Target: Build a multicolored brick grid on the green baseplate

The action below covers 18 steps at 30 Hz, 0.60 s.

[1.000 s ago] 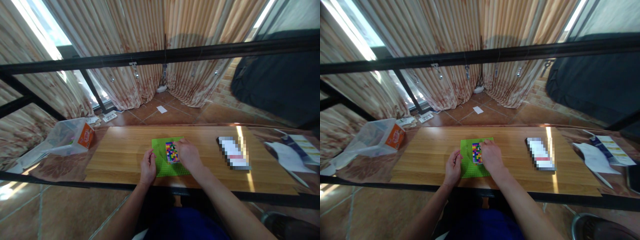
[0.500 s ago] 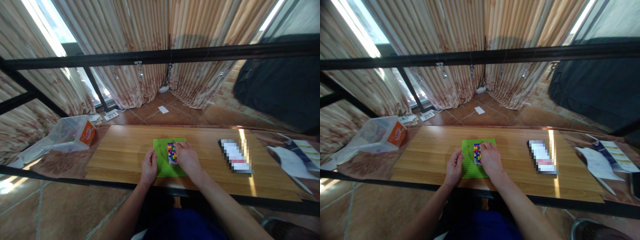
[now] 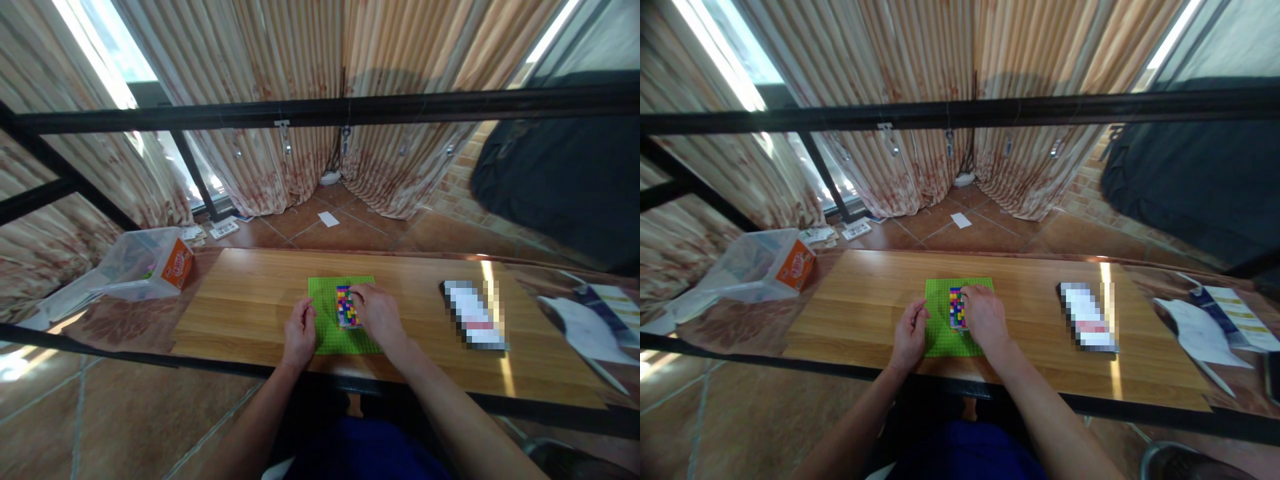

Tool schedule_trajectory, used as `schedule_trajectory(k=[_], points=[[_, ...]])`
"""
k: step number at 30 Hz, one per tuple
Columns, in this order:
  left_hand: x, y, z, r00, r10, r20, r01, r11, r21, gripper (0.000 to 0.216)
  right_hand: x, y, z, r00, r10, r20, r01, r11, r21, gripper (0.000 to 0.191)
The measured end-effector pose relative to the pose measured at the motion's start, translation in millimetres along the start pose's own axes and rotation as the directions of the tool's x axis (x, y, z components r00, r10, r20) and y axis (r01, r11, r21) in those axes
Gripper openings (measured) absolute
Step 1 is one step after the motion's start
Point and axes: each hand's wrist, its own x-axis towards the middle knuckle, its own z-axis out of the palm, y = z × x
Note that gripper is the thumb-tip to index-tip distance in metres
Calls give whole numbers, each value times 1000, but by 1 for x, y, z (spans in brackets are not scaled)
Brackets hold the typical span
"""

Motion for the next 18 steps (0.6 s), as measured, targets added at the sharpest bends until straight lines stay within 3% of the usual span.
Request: schedule_trajectory(k=[6, 18], points=[[0, 1, 0, 1000, -6, 9, 6, 1000, 7, 25, -3, -3, -1, 999, 51, -10, -51, 999, 11, 24], [0, 5, -1, 1000, 3, 12, -3, 1000, 19, 24, -1, -1, -1, 1000, 25, 17, -25, 1000, -15, 25]])
